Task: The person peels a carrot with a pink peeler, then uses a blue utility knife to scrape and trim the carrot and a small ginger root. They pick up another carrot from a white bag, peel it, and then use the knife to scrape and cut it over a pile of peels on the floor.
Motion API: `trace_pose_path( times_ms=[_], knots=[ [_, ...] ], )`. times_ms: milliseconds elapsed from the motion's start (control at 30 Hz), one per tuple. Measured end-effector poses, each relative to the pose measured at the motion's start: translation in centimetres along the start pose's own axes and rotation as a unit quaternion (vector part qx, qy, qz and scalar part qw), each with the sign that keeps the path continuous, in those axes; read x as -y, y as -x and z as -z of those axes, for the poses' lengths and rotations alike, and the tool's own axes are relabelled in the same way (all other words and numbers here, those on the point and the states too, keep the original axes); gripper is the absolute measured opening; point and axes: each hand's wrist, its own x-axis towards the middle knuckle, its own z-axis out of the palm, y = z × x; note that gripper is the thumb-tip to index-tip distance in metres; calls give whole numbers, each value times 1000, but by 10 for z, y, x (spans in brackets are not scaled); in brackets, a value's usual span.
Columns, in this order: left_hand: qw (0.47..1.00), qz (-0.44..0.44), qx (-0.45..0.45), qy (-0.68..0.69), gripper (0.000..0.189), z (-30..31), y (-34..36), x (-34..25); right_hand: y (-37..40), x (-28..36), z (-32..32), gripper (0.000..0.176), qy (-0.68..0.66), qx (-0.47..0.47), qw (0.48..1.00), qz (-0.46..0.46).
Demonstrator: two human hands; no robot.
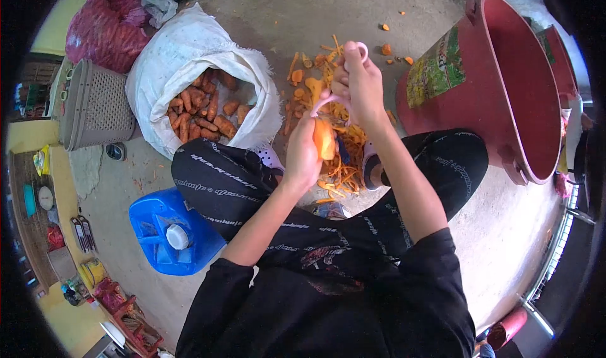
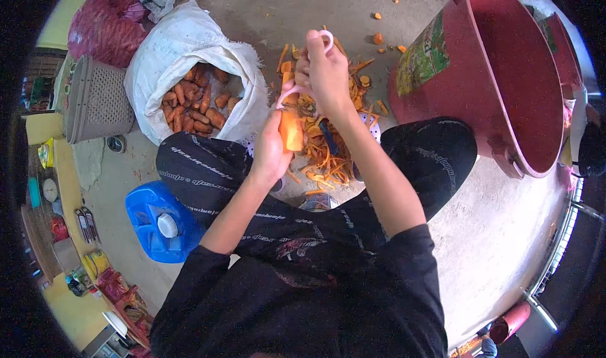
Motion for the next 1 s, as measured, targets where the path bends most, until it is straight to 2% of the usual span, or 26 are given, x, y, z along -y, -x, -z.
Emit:
trace_pose_path(
  times_ms=[67, 167, 200, 233, 267, 367, 467, 567, 667, 733, 800, 933, 1000],
  knots=[
    [998, -31, 4, -46, 34, 2, -6, 2, -19, -1, 6, 32, 20, 5, 1000, 23],
    [993, -12, -25, -116, 37, 9, -6, 8, -47, -7, 7, 32, 12, -7, 999, 50],
    [989, -3, -31, -141, 37, 9, -2, 11, -63, -14, 11, 33, 56, -11, 995, 85],
    [966, -39, -22, -255, 39, 4, 3, 6, -79, -18, 16, 34, 102, -15, 987, 122],
    [977, -25, -20, -212, 40, -2, 4, 4, -93, -22, 21, 34, 148, -18, 976, 158],
    [997, 27, -18, -73, 42, -5, -2, 0, -118, -27, 39, 34, 326, -65, 931, 153],
    [999, 30, 3, -18, 41, 4, -6, -3, -102, -9, 30, 33, 483, -94, 839, 233],
    [997, 38, 23, 69, 39, 13, -14, -6, -64, 9, 13, 34, 239, -20, 943, 233],
    [992, 25, 17, 120, 31, 8, -17, -10, -6, 28, -5, 32, 40, 28, 989, 140],
    [991, 22, 26, 130, 27, 6, -16, -12, 22, 25, -14, 32, 29, 22, 996, 83],
    [989, 18, 16, 146, 31, 3, -17, -10, 41, 18, -18, 32, 6, 24, 999, 41],
    [987, 30, 42, 155, 34, 0, -12, -12, 45, 7, -14, 32, 22, 32, 999, 37],
    [985, 18, 57, 160, 20, 0, -12, -10, 45, 6, -12, 31, 24, 37, 999, 30]
  ],
)
